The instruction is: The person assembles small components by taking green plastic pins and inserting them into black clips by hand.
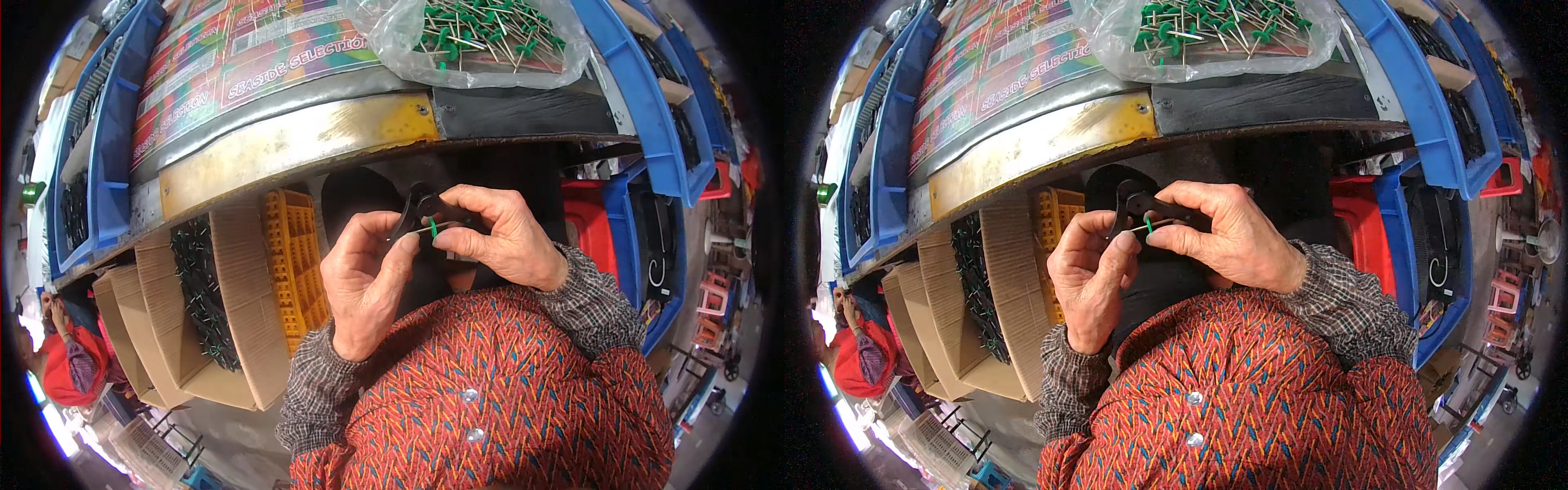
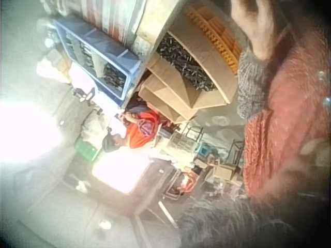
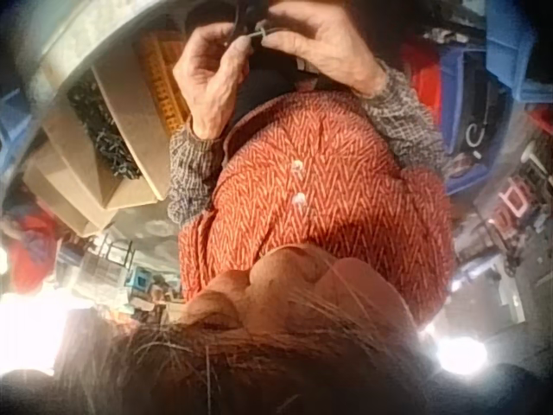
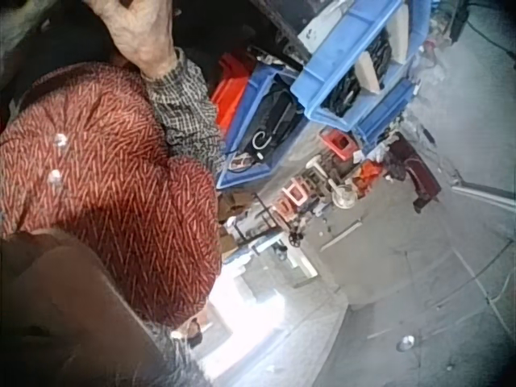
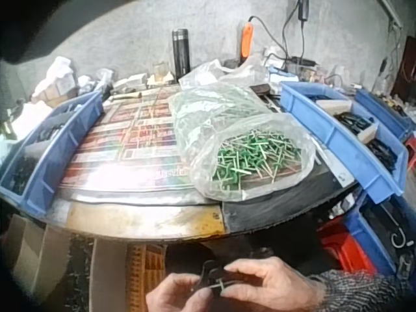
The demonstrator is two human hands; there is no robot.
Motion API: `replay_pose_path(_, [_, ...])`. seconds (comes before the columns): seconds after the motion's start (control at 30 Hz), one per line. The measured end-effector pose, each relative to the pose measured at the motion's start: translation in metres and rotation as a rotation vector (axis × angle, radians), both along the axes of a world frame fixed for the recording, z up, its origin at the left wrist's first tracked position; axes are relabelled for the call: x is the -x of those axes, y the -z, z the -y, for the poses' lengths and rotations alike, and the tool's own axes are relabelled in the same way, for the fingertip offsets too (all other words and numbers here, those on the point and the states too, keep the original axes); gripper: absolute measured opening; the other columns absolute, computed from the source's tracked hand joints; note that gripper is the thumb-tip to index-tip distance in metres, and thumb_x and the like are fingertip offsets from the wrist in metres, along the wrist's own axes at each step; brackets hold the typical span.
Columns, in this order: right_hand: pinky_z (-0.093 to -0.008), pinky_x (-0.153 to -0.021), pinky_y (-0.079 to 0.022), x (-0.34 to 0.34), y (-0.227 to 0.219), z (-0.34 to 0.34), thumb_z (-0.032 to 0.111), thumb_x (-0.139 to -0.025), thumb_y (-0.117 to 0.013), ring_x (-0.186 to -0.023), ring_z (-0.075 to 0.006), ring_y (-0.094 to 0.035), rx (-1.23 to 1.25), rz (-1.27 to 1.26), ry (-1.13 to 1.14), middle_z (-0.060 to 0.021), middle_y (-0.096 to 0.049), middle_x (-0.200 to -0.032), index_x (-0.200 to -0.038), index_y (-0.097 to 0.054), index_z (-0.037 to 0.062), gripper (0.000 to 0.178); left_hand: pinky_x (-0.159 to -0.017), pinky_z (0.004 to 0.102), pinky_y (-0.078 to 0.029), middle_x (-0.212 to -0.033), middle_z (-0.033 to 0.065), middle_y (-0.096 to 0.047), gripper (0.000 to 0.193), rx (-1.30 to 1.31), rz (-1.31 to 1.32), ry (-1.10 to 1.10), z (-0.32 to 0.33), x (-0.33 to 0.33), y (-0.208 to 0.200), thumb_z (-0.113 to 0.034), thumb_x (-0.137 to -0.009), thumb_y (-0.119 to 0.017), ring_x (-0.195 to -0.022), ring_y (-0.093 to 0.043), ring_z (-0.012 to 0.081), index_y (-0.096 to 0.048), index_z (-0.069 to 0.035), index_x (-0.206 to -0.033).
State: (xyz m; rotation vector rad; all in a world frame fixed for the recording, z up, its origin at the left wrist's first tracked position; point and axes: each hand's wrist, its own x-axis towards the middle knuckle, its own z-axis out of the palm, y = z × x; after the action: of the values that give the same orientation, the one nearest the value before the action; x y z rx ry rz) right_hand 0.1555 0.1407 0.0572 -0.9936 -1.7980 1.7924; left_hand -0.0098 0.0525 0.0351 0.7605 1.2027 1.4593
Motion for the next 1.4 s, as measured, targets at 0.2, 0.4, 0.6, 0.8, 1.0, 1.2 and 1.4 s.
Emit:
replay_pose_path(0.2, [-0.0242,-0.068,-0.048,0.001,0.004,0.000,0.014,-0.084,-0.072,-0.076,-0.0069,-0.057,-0.084,-0.032,-0.001,-0.0032,-0.065,-0.086,-0.105,-0.063,-0.0010,0.027,-0.049,0.0179,-0.041,-0.085,0.0045,-0.063,0.018,0.027,0.019,0.034,0.003,0.001,0.002,-0.002,-0.089,-0.063,-0.059,-0.052,0.0044,-0.056,0.002,-0.105])
replay_pose_path(0.4, [-0.0193,-0.045,-0.042,-0.010,0.008,0.006,0.008,-0.085,-0.071,-0.054,-0.0029,-0.052,0.055,-0.069,-0.026,-0.0014,-0.064,-0.083,-0.107,-0.063,0.0005,0.025,-0.053,0.0180,-0.044,-0.083,0.0025,-0.062,0.018,0.025,0.064,0.090,0.009,-0.005,-0.002,-0.001,-0.088,-0.065,-0.062,-0.054,0.0042,-0.058,0.003,-0.105])
replay_pose_path(0.6, [-0.0197,-0.052,-0.049,-0.019,0.022,0.013,0.002,-0.083,-0.071,-0.061,-0.0071,-0.061,0.057,-0.162,-0.002,-0.0037,-0.065,-0.084,-0.107,-0.062,-0.0017,0.026,-0.058,0.0170,-0.045,-0.084,0.0023,-0.062,0.017,-0.015,0.151,0.078,0.017,-0.009,0.004,0.000,-0.086,-0.067,-0.066,-0.055,0.0036,-0.058,0.002,-0.101])
replay_pose_path(0.8, [-0.0235,-0.059,-0.053,-0.023,0.036,0.014,0.002,-0.083,-0.070,-0.066,-0.0103,-0.064,0.085,-0.208,-0.043,-0.0056,-0.065,-0.084,-0.104,-0.062,-0.0024,0.023,-0.060,0.0190,-0.047,-0.087,0.0052,-0.062,0.015,-0.042,0.084,0.050,0.021,-0.013,0.016,0.003,-0.084,-0.068,-0.070,-0.059,0.0060,-0.059,0.004,-0.096])
replay_pose_path(1.0, [-0.0239,-0.062,-0.052,-0.031,0.043,0.008,0.009,-0.083,-0.073,-0.068,-0.0110,-0.064,0.089,-0.132,-0.092,-0.0049,-0.065,-0.082,-0.104,-0.062,-0.0029,0.026,-0.057,0.0244,-0.048,-0.078,0.0079,-0.062,0.016,-0.130,-0.164,-0.027,0.017,-0.019,0.032,0.002,-0.075,-0.073,-0.068,-0.062,0.0130,-0.063,0.001,-0.087])
replay_pose_path(1.2, [-0.0243,-0.062,-0.051,-0.027,0.047,0.015,0.016,-0.084,-0.073,-0.071,-0.0122,-0.065,0.029,-0.138,0.006,-0.0061,-0.063,-0.080,-0.095,-0.065,-0.0031,0.024,-0.058,0.0278,-0.048,-0.077,0.0093,-0.062,0.017,-0.148,-0.224,-0.050,0.014,-0.018,0.036,0.002,-0.072,-0.073,-0.066,-0.062,0.0184,-0.063,0.000,-0.086])
replay_pose_path(1.4, [-0.0249,-0.065,-0.051,-0.029,0.049,0.009,0.020,-0.080,-0.077,-0.073,-0.0136,-0.066,-0.005,-0.136,-0.073,-0.0081,-0.065,-0.084,-0.097,-0.065,-0.0029,0.031,-0.058,0.0290,-0.048,-0.077,0.0100,-0.062,0.017,-0.167,-0.208,-0.034,0.013,-0.017,0.038,0.001,-0.072,-0.074,-0.067,-0.062,0.0203,-0.063,0.000,-0.085])
